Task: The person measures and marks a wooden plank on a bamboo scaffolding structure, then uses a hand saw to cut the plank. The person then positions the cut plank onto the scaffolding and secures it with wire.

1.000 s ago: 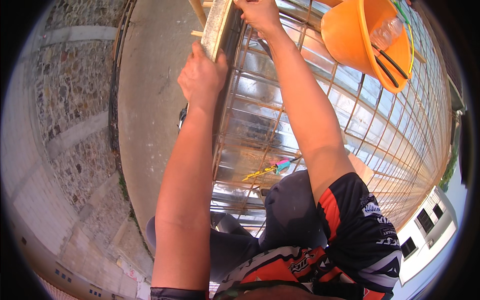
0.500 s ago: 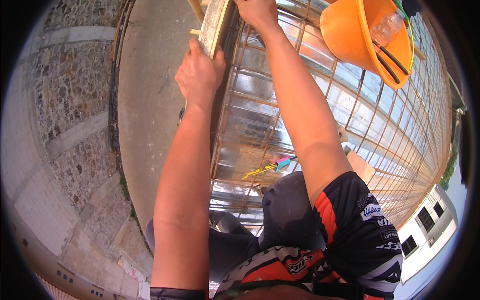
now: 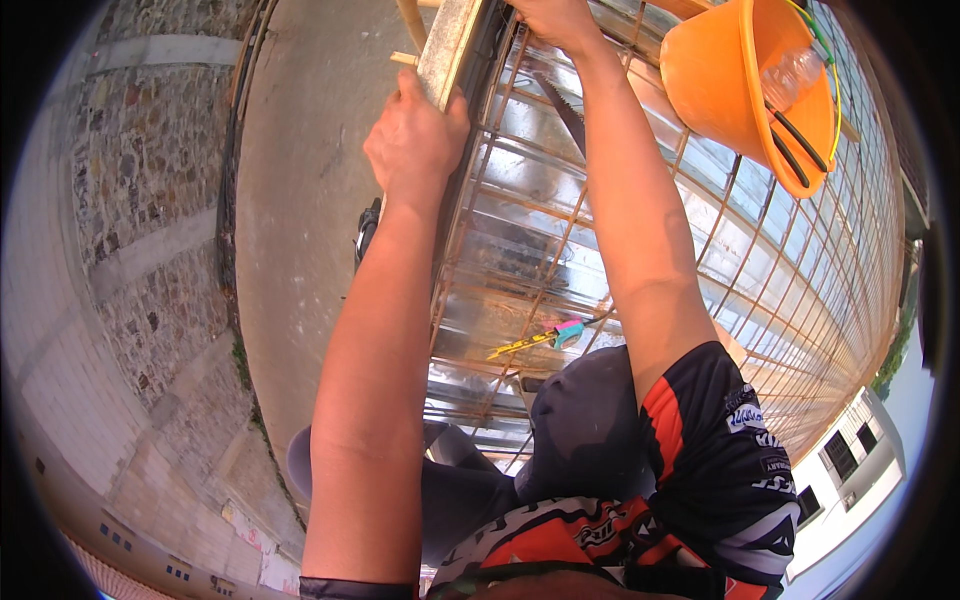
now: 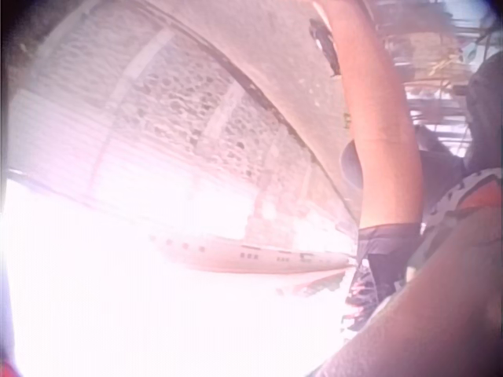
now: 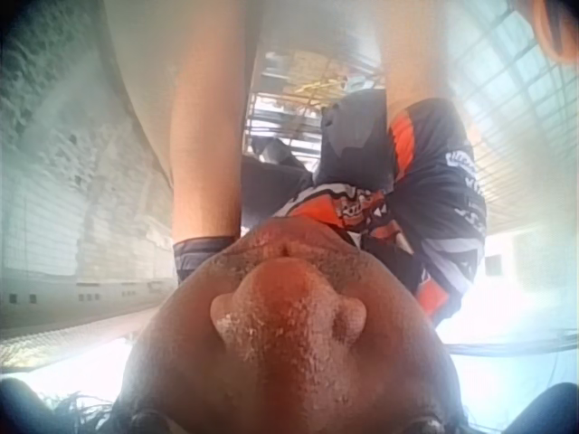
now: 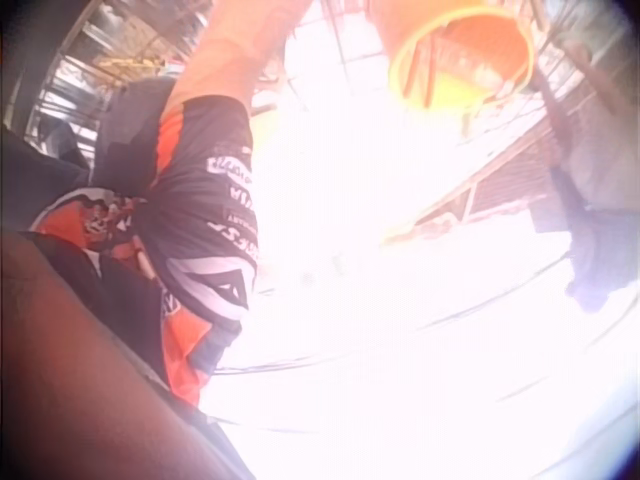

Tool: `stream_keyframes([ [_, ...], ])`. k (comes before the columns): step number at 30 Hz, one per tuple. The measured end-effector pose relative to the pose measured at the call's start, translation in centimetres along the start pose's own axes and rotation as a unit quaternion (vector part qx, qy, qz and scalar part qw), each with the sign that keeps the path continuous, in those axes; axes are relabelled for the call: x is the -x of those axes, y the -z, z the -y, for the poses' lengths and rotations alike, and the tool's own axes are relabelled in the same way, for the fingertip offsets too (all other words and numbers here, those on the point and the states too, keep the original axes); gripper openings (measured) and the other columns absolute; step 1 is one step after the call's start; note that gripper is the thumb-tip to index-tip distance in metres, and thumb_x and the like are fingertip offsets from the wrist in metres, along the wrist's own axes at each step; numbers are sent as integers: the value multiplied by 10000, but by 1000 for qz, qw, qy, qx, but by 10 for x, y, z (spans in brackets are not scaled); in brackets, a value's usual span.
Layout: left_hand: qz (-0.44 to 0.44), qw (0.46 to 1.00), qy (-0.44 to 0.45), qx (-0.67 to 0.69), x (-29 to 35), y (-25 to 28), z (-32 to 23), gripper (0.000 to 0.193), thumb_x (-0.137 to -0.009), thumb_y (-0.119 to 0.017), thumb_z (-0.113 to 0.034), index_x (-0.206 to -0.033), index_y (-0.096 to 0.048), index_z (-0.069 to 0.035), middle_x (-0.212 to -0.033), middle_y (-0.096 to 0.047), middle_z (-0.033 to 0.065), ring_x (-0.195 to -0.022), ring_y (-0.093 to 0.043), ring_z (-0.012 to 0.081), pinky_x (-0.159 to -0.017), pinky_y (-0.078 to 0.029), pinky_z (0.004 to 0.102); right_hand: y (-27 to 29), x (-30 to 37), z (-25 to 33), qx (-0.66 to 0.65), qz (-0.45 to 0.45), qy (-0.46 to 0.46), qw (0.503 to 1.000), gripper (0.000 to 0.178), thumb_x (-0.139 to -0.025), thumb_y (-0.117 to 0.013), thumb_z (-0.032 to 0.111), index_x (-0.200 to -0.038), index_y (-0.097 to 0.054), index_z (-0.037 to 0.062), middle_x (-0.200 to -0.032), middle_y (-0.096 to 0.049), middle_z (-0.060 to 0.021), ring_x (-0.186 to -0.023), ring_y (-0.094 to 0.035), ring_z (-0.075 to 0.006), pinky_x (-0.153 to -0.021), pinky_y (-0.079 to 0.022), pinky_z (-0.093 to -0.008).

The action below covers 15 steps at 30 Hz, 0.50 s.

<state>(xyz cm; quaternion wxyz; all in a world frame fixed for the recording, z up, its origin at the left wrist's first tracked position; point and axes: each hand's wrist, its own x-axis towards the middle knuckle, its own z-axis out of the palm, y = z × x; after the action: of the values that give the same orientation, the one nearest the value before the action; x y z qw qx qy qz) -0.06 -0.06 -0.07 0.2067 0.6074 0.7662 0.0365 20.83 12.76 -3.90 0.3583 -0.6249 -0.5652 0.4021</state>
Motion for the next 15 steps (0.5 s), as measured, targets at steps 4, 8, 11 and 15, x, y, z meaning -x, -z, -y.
stream_keyframes([
  [4, -6, 1000, -4, -2, 0, -1, 0, 624, -984, -706, -519, -1421, -586, -91, -1199, -778, 242, -1096, -759, 460, -968, -592, 562, -4, -4, -7, 74, -42, 127, 988, 230, -1007, -746, 206, -1114, -795, 9, -924, -804, -163, -840, -755, -281, -771, -584, -421],
  [8, -16, 1000, -8, 6, 0, -3, 0, 614, -982, -711, -513, -1411, -588, -91, -1192, -778, 244, -1085, -761, 464, -964, -593, 560, -14, -4, -12, 209, -112, 240, 941, 202, -1017, -678, 212, -1108, -737, 42, -939, -769, -239, -920, -745, -443, -798, -589, -523],
  [11, -9, 1000, -5, 12, 0, -3, -1, 613, -979, -713, -509, -1408, -590, -90, -1188, -778, 244, -1083, -761, 461, -964, -592, 559, -16, -14, -20, 296, -106, 226, 922, 221, -1018, -658, 233, -1153, -688, 60, -942, -755, -259, -946, -723, -489, -804, -577, -576],
  [15, -13, 1000, -8, 20, 0, -4, 3, 603, -983, -708, -502, -1402, -593, -85, -1183, -778, 243, -1081, -761, 459, -965, -590, 559, -15, -14, -14, 311, -69, 162, 934, 275, -1011, -676, 218, -1223, -652, 44, -982, -762, -261, -911, -740, -460, -781, -589, -542],
])
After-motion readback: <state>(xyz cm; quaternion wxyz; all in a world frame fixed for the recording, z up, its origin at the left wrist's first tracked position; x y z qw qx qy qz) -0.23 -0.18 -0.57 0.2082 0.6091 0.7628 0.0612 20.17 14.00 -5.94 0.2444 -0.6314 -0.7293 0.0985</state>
